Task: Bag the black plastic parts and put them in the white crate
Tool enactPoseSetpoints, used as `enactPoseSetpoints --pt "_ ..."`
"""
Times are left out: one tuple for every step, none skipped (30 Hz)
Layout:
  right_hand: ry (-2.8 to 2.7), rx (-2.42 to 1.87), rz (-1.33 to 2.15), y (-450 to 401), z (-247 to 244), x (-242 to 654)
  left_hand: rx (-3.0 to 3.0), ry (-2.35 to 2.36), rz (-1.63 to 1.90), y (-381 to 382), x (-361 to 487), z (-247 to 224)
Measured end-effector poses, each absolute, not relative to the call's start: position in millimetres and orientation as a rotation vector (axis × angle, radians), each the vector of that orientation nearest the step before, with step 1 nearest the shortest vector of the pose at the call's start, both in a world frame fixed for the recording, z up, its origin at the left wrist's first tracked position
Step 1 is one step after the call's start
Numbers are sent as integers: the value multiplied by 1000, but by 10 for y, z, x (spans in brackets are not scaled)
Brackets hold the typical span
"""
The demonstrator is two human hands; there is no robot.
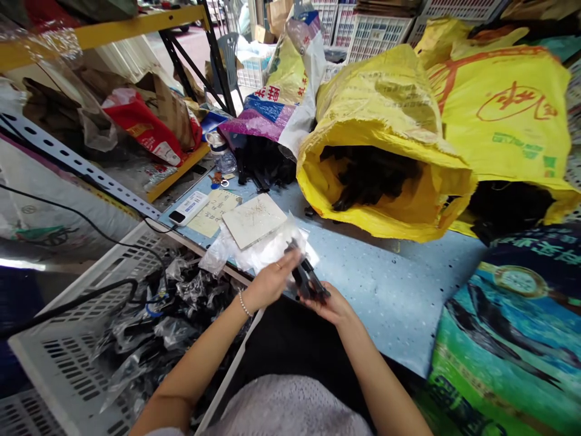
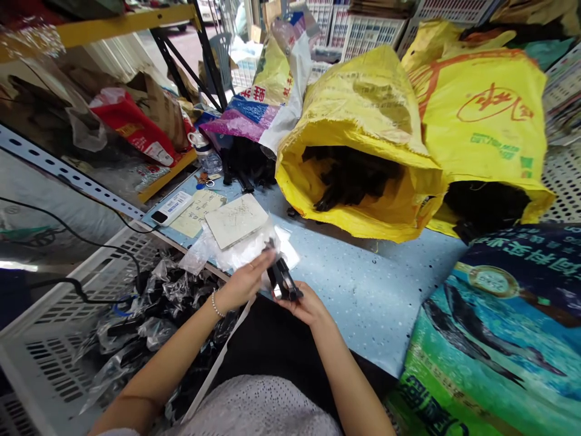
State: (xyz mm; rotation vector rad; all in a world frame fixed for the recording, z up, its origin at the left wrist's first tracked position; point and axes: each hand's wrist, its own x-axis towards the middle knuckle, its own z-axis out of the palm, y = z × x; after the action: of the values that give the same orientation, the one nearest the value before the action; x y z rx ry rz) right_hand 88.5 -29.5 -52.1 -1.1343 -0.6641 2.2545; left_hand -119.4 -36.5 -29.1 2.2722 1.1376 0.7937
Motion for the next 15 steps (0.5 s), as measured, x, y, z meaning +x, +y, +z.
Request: enactPoseSetpoints --pt "-691 -1169 2161 -265 -540 829 2292 1044 746 -462 -1145 -267" --pt "-767 -1205 2046 -258 -537 776 2285 988 707 -564 -1098 -227" --pt "-878 -1225 1935 -279 -511 730 2261 964 682 -671 -1064 -165" --pt "-1003 -1218 1860 -328 -465 696 2226 971 672 -781 -1049 -75" --pt "-1115 -1179 1849 -398 -405 676 2183 1000 669 -897 -1063 40" --pt "-1202 -1109 1922 -483 -338 671 2132 1037 664 -1017 -1109 174" --pt "-1246 -1023 2055 -571 -276 682 2069 1076 645 -1138 -1191 311" --pt "-1243 -952 2204 -653 -225 708 1995 1111 606 -1256 -1309 431" --pt "-1212 -919 2318 -719 -191 748 1904 1146 550 -1365 -1462 515" --pt "-1173 -934 2366 -765 -177 799 1796 1192 486 -1457 -1648 545" --pt "-1142 -989 2349 -787 -182 858 1682 1252 436 -1523 -1864 514" --pt "-1125 -1058 2289 -788 -201 921 1559 1345 394 -1557 -2105 423" --pt "-1116 -1123 2216 -771 -229 982 1430 1479 364 -1555 -2368 284" --pt "-1115 -1168 2162 -742 -261 1039 1306 1654 342 -1514 -2644 119" --pt "-1111 -1199 2129 -709 -290 1088 1205 1849 311 -1436 -2926 -50"
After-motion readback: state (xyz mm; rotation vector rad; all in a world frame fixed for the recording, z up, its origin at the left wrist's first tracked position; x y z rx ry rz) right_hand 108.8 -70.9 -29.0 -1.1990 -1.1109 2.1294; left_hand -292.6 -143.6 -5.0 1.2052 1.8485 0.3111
